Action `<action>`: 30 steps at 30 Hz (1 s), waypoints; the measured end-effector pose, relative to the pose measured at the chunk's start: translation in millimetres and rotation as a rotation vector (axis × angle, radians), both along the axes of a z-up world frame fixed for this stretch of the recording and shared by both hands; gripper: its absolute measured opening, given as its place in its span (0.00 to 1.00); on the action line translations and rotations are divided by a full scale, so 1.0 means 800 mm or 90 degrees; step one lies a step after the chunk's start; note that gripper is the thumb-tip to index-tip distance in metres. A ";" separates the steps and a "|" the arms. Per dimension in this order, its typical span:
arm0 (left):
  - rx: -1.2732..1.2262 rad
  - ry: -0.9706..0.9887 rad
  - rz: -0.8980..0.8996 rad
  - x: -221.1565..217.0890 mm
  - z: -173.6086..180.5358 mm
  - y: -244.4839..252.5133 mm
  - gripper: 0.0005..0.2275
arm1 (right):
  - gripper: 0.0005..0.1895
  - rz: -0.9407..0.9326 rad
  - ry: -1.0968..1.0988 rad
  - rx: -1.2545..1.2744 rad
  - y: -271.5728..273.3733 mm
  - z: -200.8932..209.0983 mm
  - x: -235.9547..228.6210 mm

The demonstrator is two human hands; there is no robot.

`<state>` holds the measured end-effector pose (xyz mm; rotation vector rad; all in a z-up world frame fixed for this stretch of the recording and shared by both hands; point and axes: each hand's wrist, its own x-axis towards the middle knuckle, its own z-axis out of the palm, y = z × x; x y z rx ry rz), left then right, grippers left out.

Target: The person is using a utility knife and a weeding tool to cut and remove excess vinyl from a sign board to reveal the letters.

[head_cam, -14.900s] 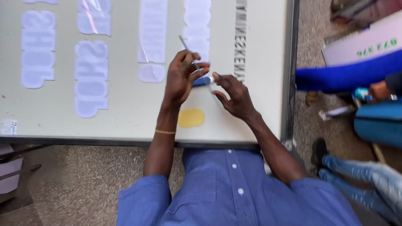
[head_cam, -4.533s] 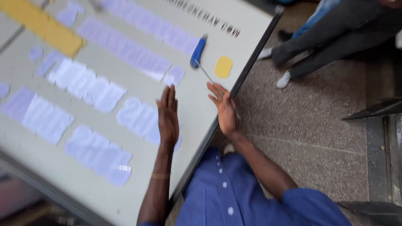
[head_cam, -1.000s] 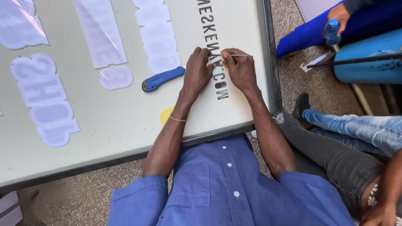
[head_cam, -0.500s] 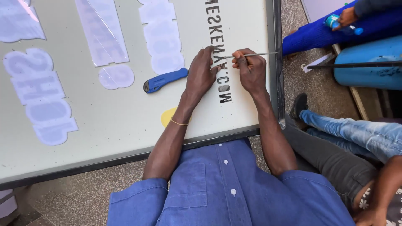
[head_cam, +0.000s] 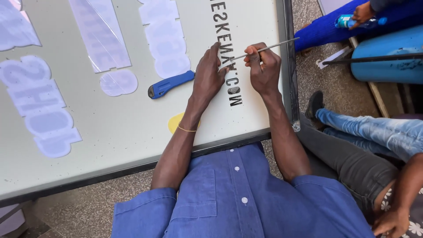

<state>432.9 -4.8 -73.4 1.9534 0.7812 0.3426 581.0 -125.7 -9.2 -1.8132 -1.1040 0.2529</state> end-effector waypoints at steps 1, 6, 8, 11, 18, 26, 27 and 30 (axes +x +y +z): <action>0.001 0.001 0.000 -0.003 0.002 0.000 0.33 | 0.23 0.000 0.001 0.001 0.003 0.001 -0.002; 0.000 0.009 0.003 -0.001 0.002 -0.002 0.31 | 0.24 0.005 -0.058 -0.022 0.003 0.006 -0.002; 0.008 0.007 0.003 0.000 0.001 -0.001 0.31 | 0.24 0.005 -0.031 -0.030 0.005 0.008 0.000; 0.010 0.003 0.001 -0.004 0.004 -0.002 0.31 | 0.25 0.002 -0.028 -0.052 0.006 0.020 -0.005; -0.013 0.000 0.009 -0.004 0.006 0.001 0.33 | 0.20 -0.033 0.022 0.080 0.010 -0.003 0.003; 0.012 0.007 0.006 0.000 -0.005 0.003 0.25 | 0.20 -0.026 0.039 0.061 0.017 -0.020 0.003; 0.008 0.006 0.007 -0.001 -0.004 0.003 0.24 | 0.20 -0.028 0.035 0.055 0.017 -0.023 0.001; 0.015 0.002 0.006 0.001 -0.011 0.003 0.25 | 0.22 -0.059 -0.073 0.009 0.016 -0.026 0.000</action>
